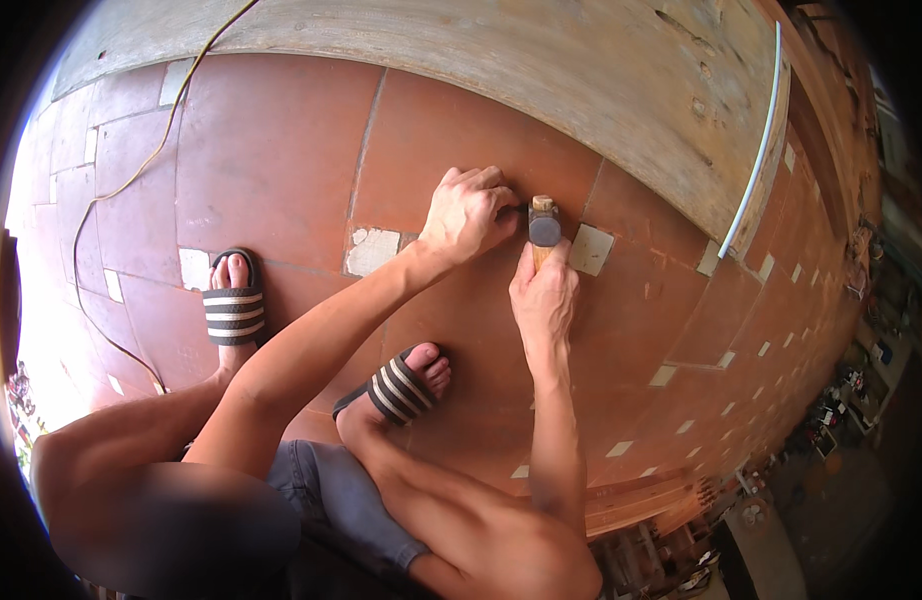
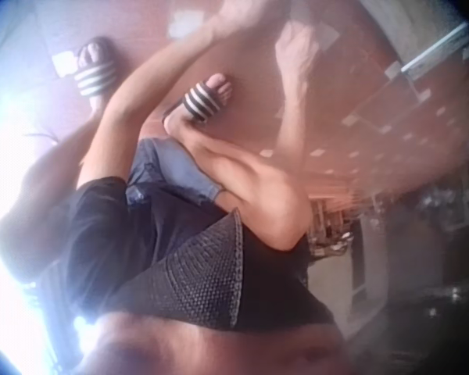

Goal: The person uses a handheld electric wood router to shape a wooden plank on a workbench. They measure the wood with a tape measure, adjust the router's depth with a wrench, and later use a hammer to drive a nail into the floor.

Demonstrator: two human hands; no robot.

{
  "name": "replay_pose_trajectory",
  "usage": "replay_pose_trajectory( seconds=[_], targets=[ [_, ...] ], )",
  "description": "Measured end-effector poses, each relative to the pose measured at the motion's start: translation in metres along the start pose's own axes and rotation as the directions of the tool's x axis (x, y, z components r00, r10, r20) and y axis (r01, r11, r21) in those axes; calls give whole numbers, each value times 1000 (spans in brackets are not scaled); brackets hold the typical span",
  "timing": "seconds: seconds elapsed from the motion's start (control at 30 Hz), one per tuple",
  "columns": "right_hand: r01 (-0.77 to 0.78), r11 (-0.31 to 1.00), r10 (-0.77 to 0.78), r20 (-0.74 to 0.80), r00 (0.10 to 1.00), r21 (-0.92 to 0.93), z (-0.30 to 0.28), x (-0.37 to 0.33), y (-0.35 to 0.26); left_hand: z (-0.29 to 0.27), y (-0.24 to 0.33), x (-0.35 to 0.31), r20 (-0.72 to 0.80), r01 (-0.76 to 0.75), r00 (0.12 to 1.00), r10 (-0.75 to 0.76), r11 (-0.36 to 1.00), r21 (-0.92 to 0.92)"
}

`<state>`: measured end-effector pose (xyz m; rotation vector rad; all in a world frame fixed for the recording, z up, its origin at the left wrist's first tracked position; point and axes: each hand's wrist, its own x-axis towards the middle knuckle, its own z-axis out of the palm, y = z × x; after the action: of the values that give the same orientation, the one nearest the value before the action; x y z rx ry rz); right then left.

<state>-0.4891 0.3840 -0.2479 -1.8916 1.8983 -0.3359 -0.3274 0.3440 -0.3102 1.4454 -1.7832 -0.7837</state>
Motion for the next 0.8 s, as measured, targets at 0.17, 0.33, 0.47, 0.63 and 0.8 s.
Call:
replay_pose_trajectory(
  seconds=[0.17,0.33,0.47,0.63,0.8],
  targets=[
    [-24,1000,23,4,1000,13,-9,-2,-14,3,-7,-1,-39,-2,999,2,1000,-2],
    [4,1000,-4,-28,1000,-13,-10,1,-12,2,-3,0,-28,7,1000,-8,1000,-8],
    [2,1000,-2,-20,1000,-27,-5,3,-14,4,-4,1,-36,9,999,-9,1000,22],
    [1,998,5,-97,995,63,-13,-2,-22,1,-1,-2,-13,20,1000,-21,1000,-15],
    [-78,985,97,114,989,-157,-13,9,-20,0,-2,0,-29,22,999,-22,1000,-10]
  ],
)
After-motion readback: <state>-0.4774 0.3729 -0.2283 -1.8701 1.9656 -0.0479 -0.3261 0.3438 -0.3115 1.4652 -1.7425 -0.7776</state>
